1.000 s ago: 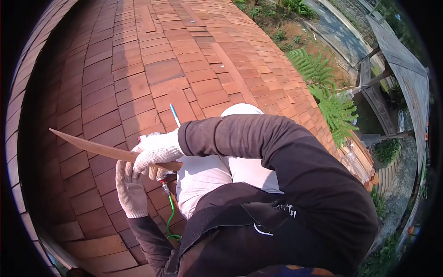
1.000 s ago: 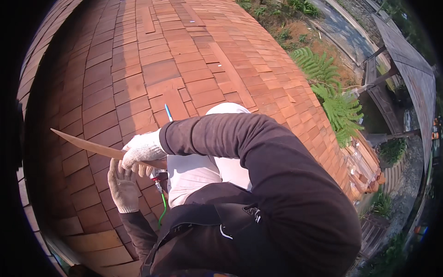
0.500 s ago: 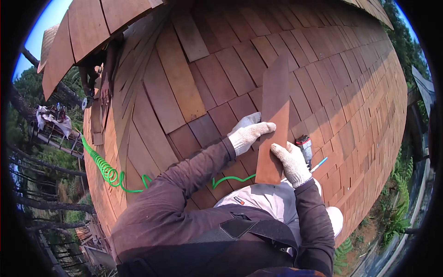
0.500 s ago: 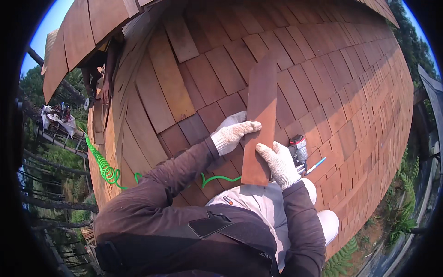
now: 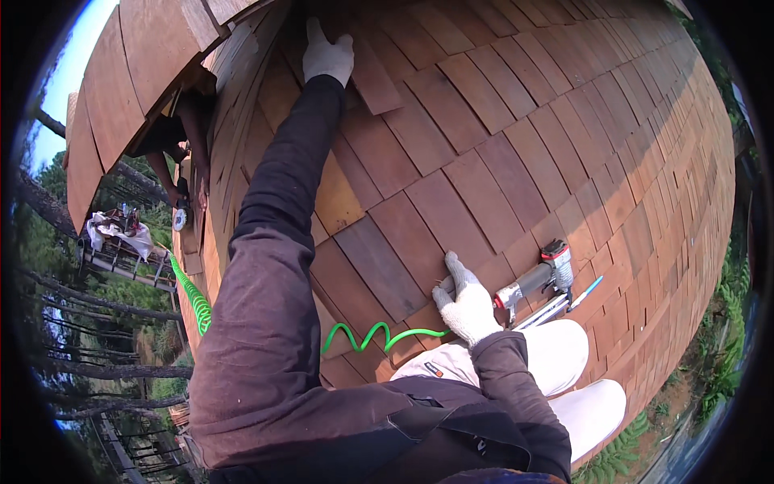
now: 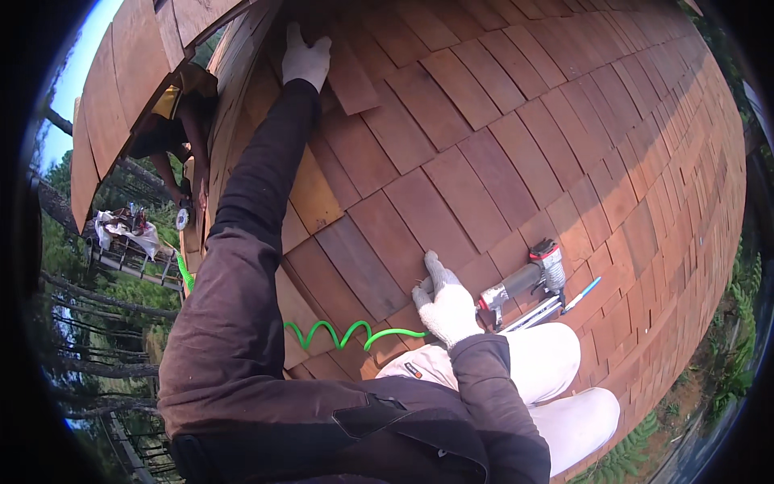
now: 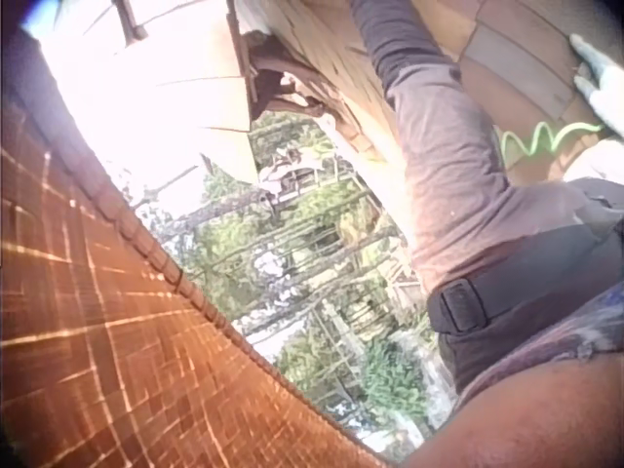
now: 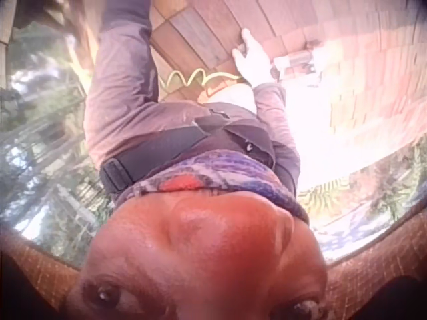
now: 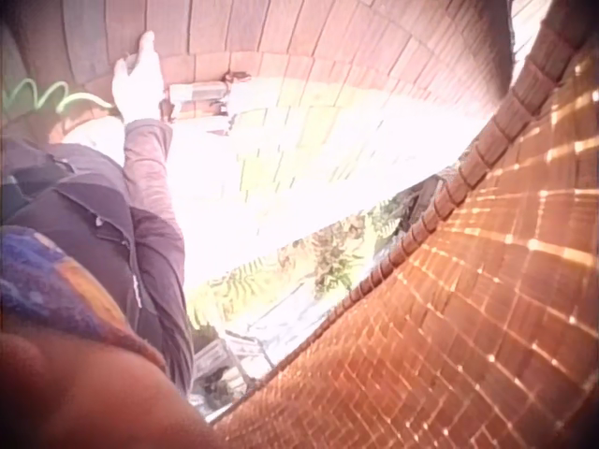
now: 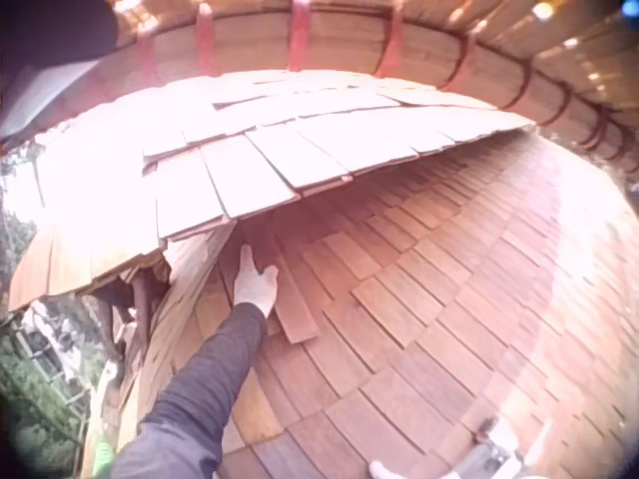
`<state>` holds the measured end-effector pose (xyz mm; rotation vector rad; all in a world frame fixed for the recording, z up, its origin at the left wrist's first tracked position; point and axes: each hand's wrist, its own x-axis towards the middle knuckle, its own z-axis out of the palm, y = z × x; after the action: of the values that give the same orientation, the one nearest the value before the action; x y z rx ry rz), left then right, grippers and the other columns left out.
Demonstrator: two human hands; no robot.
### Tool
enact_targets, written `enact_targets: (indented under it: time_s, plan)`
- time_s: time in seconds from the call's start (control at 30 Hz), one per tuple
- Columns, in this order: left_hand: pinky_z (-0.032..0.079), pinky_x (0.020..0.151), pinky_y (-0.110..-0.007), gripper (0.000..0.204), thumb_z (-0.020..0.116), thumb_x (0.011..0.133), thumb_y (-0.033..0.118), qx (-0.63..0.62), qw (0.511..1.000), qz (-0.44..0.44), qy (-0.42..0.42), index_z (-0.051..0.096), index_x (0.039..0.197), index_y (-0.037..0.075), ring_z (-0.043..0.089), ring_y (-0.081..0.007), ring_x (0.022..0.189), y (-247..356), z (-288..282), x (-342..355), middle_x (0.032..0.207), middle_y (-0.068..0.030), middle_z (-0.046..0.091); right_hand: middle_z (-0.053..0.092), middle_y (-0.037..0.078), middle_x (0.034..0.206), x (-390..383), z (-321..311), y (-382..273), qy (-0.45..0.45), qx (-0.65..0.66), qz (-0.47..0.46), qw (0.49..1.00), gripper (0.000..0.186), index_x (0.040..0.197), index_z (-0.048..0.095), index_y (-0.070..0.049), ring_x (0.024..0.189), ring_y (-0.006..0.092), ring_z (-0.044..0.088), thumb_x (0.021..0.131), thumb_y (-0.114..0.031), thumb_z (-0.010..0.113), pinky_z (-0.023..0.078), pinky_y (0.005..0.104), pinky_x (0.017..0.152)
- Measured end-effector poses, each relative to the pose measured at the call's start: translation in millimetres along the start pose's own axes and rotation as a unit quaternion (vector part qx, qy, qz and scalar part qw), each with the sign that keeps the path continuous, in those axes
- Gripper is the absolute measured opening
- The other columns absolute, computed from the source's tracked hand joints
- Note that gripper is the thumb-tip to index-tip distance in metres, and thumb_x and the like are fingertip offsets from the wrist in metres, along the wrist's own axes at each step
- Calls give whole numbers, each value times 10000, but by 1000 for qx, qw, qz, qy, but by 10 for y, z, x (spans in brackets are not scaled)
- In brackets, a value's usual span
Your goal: The person aligns and marks roof shingles on a curved roof surface, then secures them using a pneumatic nail gun.
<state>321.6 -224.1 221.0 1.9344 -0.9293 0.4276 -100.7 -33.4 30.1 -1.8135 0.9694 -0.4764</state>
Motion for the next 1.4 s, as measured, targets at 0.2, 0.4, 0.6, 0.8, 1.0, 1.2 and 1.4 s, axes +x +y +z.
enact_targets:
  time_s: [0.2,0.4,0.6,0.8,1.0,1.2,1.4]
  plan:
    - [504,1048,-484,485,589,963,357,168,985,41,-13,619,1430,227,640,-376,1243,80,52,451,1325,-191,683,729,133,973,33,-3,80,7,13,7,1000,666,1493,552,-56,894,297,725,868,-164,756,576,392,856]
    - [484,1029,-487,351,585,965,384,360,914,157,105,728,1275,305,604,-338,1235,-50,117,313,1286,-108,678,737,129,959,54,-17,62,5,31,28,999,656,1479,570,-61,864,292,730,864,-185,759,583,388,832]
    - [480,1034,-497,359,581,951,424,333,908,249,-39,759,1227,278,581,-351,1252,-97,135,316,1327,-83,658,737,124,921,74,-25,49,-2,36,44,998,654,1469,581,-52,817,272,731,858,-193,764,586,379,803]
    - [188,1248,-605,828,567,874,775,422,843,313,-117,492,1562,320,317,-417,1527,88,-26,-288,1632,-172,405,738,130,913,81,-59,-19,-2,44,51,998,657,1467,584,-40,801,261,731,857,-199,768,586,370,791]
    - [138,1254,-647,748,566,897,745,387,844,325,-180,521,1541,366,275,-439,1546,154,-98,-387,1661,-162,368,731,120,889,78,-36,5,-3,50,62,997,665,1476,577,-33,777,225,718,860,-191,773,583,355,777]
    - [215,1216,-684,445,536,988,432,313,882,324,-137,673,1374,259,354,-443,1498,45,131,-694,1549,-117,520,719,93,882,76,-16,-58,-4,59,53,997,659,1484,559,-3,738,165,684,873,-141,764,577,325,748]
    - [195,1200,-713,578,523,962,441,301,918,239,-98,591,1446,133,321,-484,1502,300,390,-1131,1581,-153,474,646,26,859,35,-16,-117,-14,60,65,996,688,1523,506,12,722,104,584,890,-95,755,540,283,709]
